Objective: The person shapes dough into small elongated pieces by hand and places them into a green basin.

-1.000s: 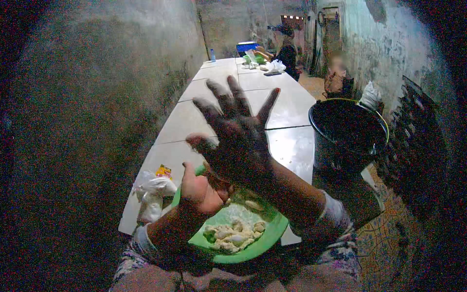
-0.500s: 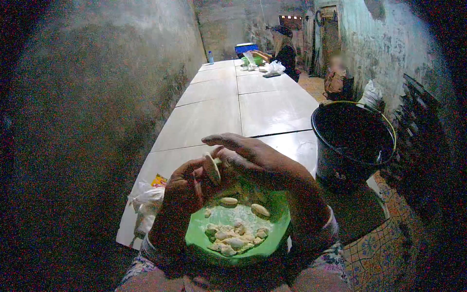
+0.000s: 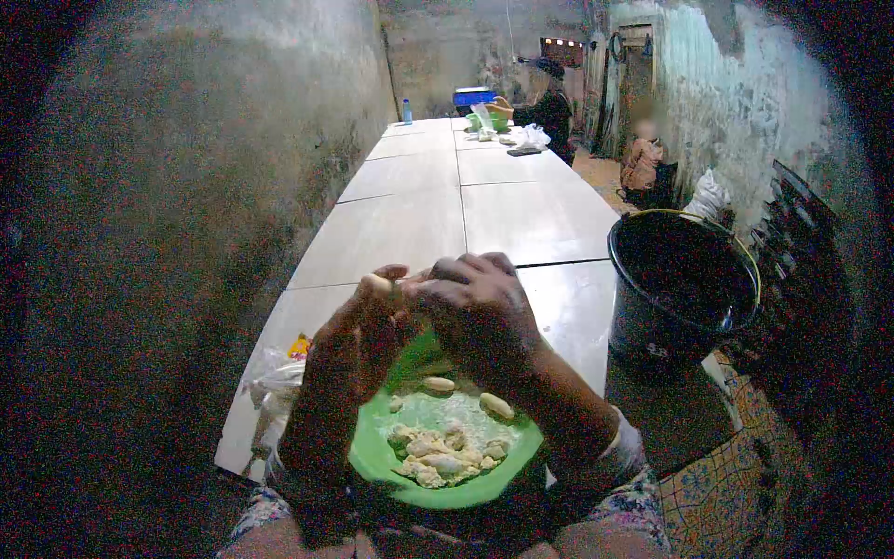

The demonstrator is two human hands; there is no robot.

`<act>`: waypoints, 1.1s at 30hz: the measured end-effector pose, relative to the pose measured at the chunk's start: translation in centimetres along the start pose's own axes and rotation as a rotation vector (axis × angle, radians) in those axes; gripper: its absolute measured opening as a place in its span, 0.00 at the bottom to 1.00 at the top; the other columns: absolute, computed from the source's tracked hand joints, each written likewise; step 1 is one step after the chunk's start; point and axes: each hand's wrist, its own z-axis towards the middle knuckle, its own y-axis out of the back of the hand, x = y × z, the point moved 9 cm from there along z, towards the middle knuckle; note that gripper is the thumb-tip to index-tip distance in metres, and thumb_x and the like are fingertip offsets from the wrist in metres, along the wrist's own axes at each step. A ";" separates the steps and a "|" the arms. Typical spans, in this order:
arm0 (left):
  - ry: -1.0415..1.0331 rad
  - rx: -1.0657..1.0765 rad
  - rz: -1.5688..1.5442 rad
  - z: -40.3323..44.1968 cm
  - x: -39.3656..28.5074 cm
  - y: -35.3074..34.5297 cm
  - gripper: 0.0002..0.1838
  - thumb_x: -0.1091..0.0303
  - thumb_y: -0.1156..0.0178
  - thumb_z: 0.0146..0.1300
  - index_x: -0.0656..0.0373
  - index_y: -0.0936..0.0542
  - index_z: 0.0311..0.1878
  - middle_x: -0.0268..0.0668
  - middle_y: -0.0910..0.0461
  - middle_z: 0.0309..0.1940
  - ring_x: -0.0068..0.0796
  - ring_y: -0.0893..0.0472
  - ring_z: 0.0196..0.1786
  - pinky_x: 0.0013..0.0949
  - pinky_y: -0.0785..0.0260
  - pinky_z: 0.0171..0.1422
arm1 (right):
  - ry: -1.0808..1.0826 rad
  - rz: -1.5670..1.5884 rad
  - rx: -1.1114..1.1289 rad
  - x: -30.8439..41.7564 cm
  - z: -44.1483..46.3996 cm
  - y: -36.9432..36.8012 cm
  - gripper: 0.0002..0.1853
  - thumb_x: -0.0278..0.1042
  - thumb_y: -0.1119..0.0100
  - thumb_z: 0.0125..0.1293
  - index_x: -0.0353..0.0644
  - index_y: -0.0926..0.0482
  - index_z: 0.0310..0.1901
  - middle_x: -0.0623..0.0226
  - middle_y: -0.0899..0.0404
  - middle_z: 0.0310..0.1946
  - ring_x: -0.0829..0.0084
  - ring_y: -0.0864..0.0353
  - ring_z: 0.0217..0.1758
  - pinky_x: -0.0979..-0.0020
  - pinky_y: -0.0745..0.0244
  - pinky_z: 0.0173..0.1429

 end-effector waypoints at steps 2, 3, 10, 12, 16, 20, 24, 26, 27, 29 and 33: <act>-0.057 -0.054 0.154 0.2 -1.2 0.3 0.21 0.67 0.47 0.68 0.64 0.37 0.60 0.49 0.29 0.57 0.33 0.27 0.59 0.29 0.31 0.60 | -0.015 -0.061 0.019 -0.9 0.0 0.6 0.12 0.30 0.34 0.49 0.52 0.17 0.39 0.70 0.20 0.32 0.68 0.22 0.35 0.66 0.34 0.45; -0.088 -0.094 0.471 -0.1 -2.3 0.8 0.23 0.69 0.42 0.64 0.64 0.36 0.60 0.47 0.26 0.54 0.34 0.24 0.55 0.31 0.28 0.58 | 0.025 -0.075 0.014 -0.6 0.0 1.1 0.13 0.29 0.35 0.50 0.53 0.17 0.40 0.70 0.21 0.32 0.68 0.21 0.36 0.66 0.33 0.44; -0.044 -0.055 0.819 -0.4 -2.7 1.3 0.19 0.84 0.44 0.57 0.67 0.27 0.54 0.44 0.21 0.46 0.29 0.20 0.48 0.32 0.26 0.55 | -0.125 0.234 0.054 -1.3 0.2 1.1 0.18 0.25 0.35 0.52 0.43 0.20 0.47 0.62 0.21 0.37 0.64 0.20 0.41 0.65 0.26 0.46; -0.082 -0.074 0.844 -0.4 -3.1 1.2 0.20 0.85 0.44 0.56 0.67 0.28 0.54 0.44 0.20 0.45 0.28 0.19 0.47 0.32 0.25 0.55 | -0.118 0.308 0.041 -1.2 0.2 1.2 0.19 0.22 0.36 0.52 0.39 0.22 0.49 0.59 0.21 0.38 0.63 0.20 0.41 0.67 0.24 0.46; -0.097 -0.020 0.724 -0.3 -2.5 0.8 0.19 0.85 0.42 0.55 0.66 0.27 0.52 0.43 0.20 0.44 0.28 0.19 0.46 0.30 0.25 0.54 | -0.113 0.354 0.124 -2.0 -0.6 -0.6 0.15 0.22 0.36 0.53 0.39 0.20 0.45 0.60 0.19 0.34 0.64 0.18 0.35 0.70 0.22 0.39; -0.126 -0.044 0.769 -0.2 -2.3 1.3 0.15 0.81 0.40 0.58 0.63 0.27 0.49 0.40 0.20 0.39 0.27 0.19 0.43 0.30 0.24 0.50 | -0.071 0.300 0.163 -1.1 -0.4 -0.7 0.16 0.22 0.36 0.52 0.40 0.20 0.46 0.59 0.19 0.35 0.64 0.18 0.36 0.70 0.23 0.41; 0.014 -0.117 0.745 0.0 -2.0 1.9 0.16 0.66 0.41 0.65 0.63 0.29 0.51 0.41 0.20 0.37 0.29 0.18 0.40 0.31 0.23 0.46 | -0.157 0.487 0.025 -1.6 0.3 0.9 0.20 0.27 0.35 0.54 0.40 0.22 0.51 0.60 0.20 0.38 0.65 0.19 0.42 0.68 0.25 0.48; 0.111 -0.050 0.565 -0.1 -1.2 2.3 0.17 0.64 0.43 0.66 0.64 0.30 0.52 0.42 0.20 0.38 0.30 0.17 0.39 0.32 0.22 0.45 | -0.043 0.475 0.094 -1.3 0.3 0.9 0.20 0.29 0.38 0.56 0.42 0.23 0.52 0.61 0.21 0.39 0.66 0.20 0.41 0.68 0.24 0.47; 0.141 0.020 0.564 -0.1 -0.9 2.1 0.18 0.62 0.45 0.68 0.65 0.31 0.53 0.42 0.20 0.38 0.31 0.17 0.39 0.32 0.22 0.45 | -0.081 0.421 0.147 -1.5 0.0 0.5 0.18 0.29 0.38 0.56 0.41 0.22 0.51 0.61 0.21 0.39 0.66 0.19 0.38 0.70 0.24 0.44; 0.154 0.013 0.598 0.0 -0.5 2.0 0.18 0.63 0.45 0.68 0.65 0.31 0.54 0.43 0.20 0.39 0.31 0.17 0.39 0.32 0.22 0.45 | -0.027 0.393 0.125 -1.8 -0.3 0.1 0.17 0.26 0.35 0.54 0.40 0.20 0.47 0.62 0.20 0.33 0.69 0.19 0.35 0.70 0.24 0.39; 0.121 0.049 0.672 -0.5 -0.2 1.4 0.18 0.63 0.46 0.68 0.65 0.31 0.55 0.43 0.21 0.43 0.29 0.18 0.43 0.32 0.23 0.48 | 0.009 0.312 0.136 -1.7 -0.5 0.2 0.14 0.25 0.36 0.55 0.39 0.19 0.44 0.63 0.20 0.29 0.69 0.20 0.31 0.71 0.25 0.35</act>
